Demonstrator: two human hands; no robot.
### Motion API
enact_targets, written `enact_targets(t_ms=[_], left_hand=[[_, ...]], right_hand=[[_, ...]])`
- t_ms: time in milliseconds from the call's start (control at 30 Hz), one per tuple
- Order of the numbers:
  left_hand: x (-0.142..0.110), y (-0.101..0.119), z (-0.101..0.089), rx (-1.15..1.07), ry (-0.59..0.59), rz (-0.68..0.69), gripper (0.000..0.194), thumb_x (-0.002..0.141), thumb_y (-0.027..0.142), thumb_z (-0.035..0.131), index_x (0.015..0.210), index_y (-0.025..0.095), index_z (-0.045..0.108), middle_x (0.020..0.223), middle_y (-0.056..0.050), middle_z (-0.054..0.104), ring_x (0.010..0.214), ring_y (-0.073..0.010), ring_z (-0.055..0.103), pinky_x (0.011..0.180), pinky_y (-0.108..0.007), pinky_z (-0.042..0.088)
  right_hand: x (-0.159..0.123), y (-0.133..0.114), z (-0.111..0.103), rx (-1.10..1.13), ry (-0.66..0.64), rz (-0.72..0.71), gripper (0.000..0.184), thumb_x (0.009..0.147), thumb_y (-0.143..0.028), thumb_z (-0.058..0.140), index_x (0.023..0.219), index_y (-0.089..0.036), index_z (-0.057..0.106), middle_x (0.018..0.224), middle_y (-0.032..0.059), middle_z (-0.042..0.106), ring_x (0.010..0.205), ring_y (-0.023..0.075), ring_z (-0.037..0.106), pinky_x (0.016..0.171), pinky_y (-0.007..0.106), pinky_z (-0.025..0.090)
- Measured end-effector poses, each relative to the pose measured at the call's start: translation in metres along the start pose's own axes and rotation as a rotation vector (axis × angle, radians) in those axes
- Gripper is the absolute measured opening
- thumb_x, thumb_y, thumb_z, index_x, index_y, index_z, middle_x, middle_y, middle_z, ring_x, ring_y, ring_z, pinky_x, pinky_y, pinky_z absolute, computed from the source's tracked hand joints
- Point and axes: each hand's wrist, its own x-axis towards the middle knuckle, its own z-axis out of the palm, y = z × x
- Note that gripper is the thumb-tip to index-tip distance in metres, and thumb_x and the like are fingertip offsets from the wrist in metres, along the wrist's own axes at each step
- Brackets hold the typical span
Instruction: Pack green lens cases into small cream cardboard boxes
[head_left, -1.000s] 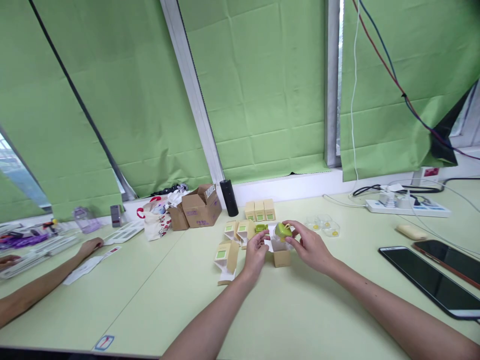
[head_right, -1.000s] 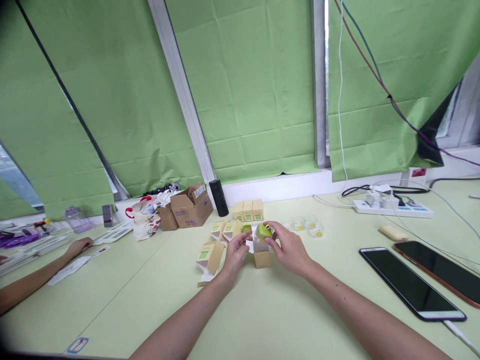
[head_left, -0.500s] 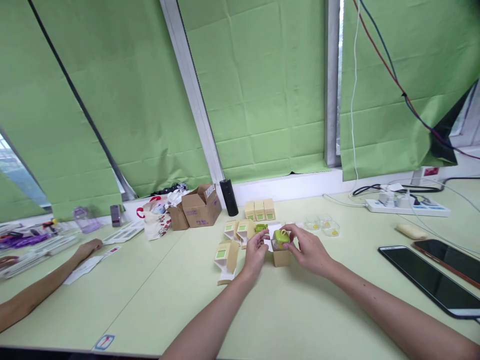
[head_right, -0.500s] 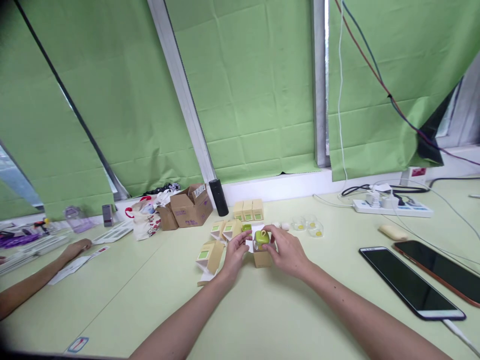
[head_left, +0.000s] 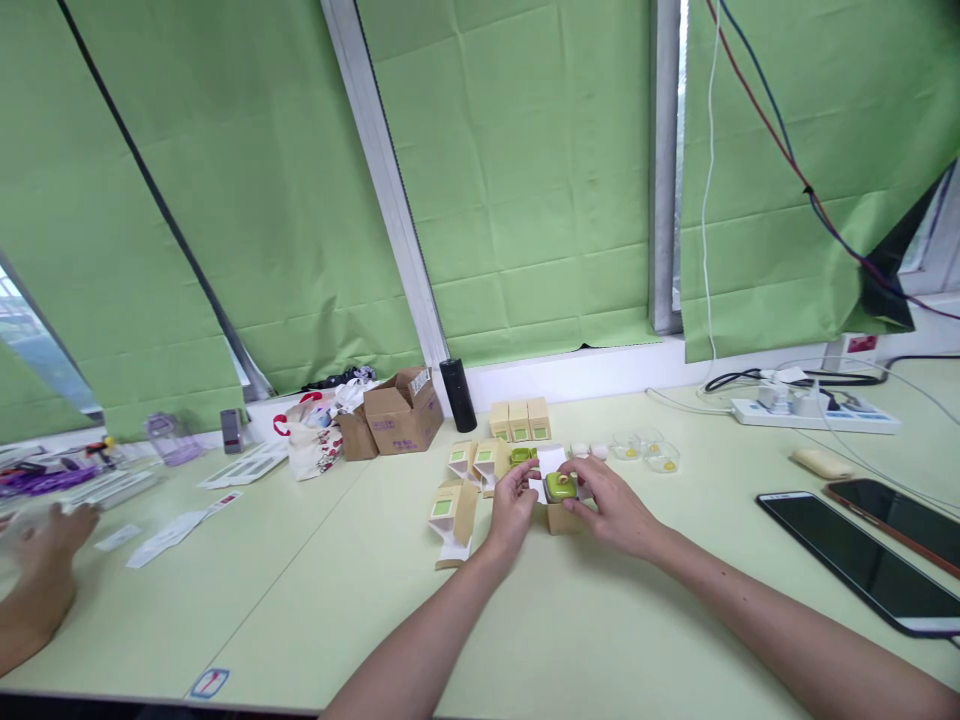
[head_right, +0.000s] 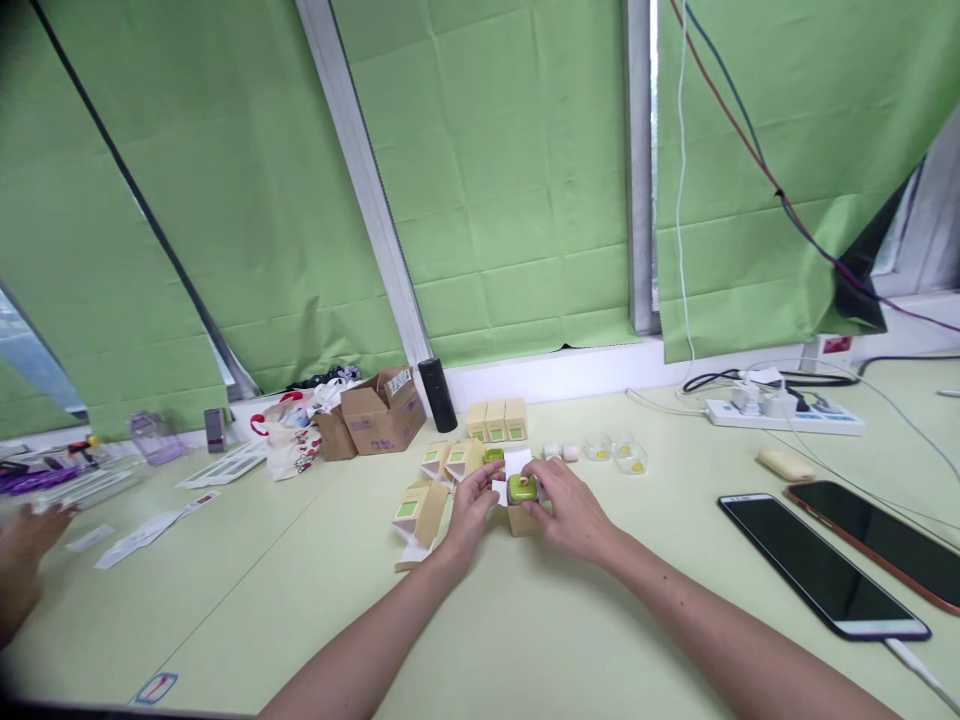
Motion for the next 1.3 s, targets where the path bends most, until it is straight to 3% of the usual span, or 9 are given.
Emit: enact_targets(t_ms=[233, 400, 533, 667, 967, 1300], left_hand=[[-0.001, -0.001, -0.001, 0.020, 0.018, 0.002, 0.056, 0.064, 0.007, 0.056, 0.117, 0.015, 0.075, 0.102, -0.009, 0.076, 0.098, -0.0233, 0.069, 0.084, -0.031, 0.052], [-0.001, -0.001, -0.001, 0.040, 0.001, 0.005, 0.056, 0.064, 0.008, 0.057, 0.117, 0.015, 0.075, 0.102, -0.009, 0.075, 0.099, -0.0236, 0.069, 0.085, -0.032, 0.052], [-0.001, -0.002, 0.000, 0.043, 0.008, 0.011, 0.054, 0.064, 0.009, 0.058, 0.116, 0.015, 0.075, 0.104, -0.011, 0.075, 0.103, -0.0261, 0.069, 0.088, -0.034, 0.052], [-0.001, -0.001, 0.001, 0.032, -0.002, 0.012, 0.054, 0.065, 0.010, 0.057, 0.116, 0.015, 0.075, 0.103, -0.010, 0.075, 0.102, -0.0262, 0.068, 0.088, -0.035, 0.052], [-0.001, 0.000, 0.000, 0.022, -0.012, -0.002, 0.056, 0.064, 0.010, 0.057, 0.117, 0.015, 0.075, 0.103, -0.010, 0.075, 0.103, -0.0261, 0.068, 0.087, -0.034, 0.052], [-0.002, 0.003, 0.000, 0.010, -0.018, -0.009, 0.057, 0.063, 0.008, 0.057, 0.116, 0.015, 0.076, 0.100, -0.008, 0.075, 0.099, -0.0246, 0.069, 0.083, -0.031, 0.051]], right_hand=[[-0.002, -0.002, 0.004, 0.094, 0.005, -0.039, 0.026, 0.090, -0.020, 0.059, 0.115, -0.025, 0.057, 0.110, 0.0074, 0.065, 0.098, 0.0265, 0.060, 0.080, 0.039, 0.051], [0.001, -0.003, 0.007, 0.104, 0.019, -0.049, 0.012, 0.103, -0.030, 0.048, 0.108, -0.025, 0.057, 0.105, 0.0069, 0.064, 0.095, 0.0251, 0.059, 0.080, 0.039, 0.051], [0.005, -0.002, 0.011, 0.138, 0.083, -0.044, 0.020, 0.107, -0.031, 0.041, 0.098, -0.025, 0.058, 0.106, 0.0073, 0.062, 0.094, 0.0238, 0.061, 0.083, 0.039, 0.052], [0.009, 0.003, 0.016, 0.181, 0.122, -0.009, 0.020, 0.104, -0.030, 0.047, 0.093, -0.024, 0.062, 0.112, 0.0087, 0.058, 0.096, 0.0234, 0.062, 0.082, 0.038, 0.055], [0.015, 0.009, 0.019, 0.219, 0.108, 0.076, 0.018, 0.092, -0.022, 0.062, 0.083, -0.024, 0.078, 0.101, 0.0084, 0.059, 0.095, 0.0256, 0.064, 0.081, 0.041, 0.056], [0.016, 0.010, 0.020, 0.241, 0.107, 0.096, 0.021, 0.087, -0.018, 0.064, 0.078, -0.023, 0.082, 0.097, 0.0086, 0.059, 0.094, 0.0257, 0.062, 0.081, 0.041, 0.053]])
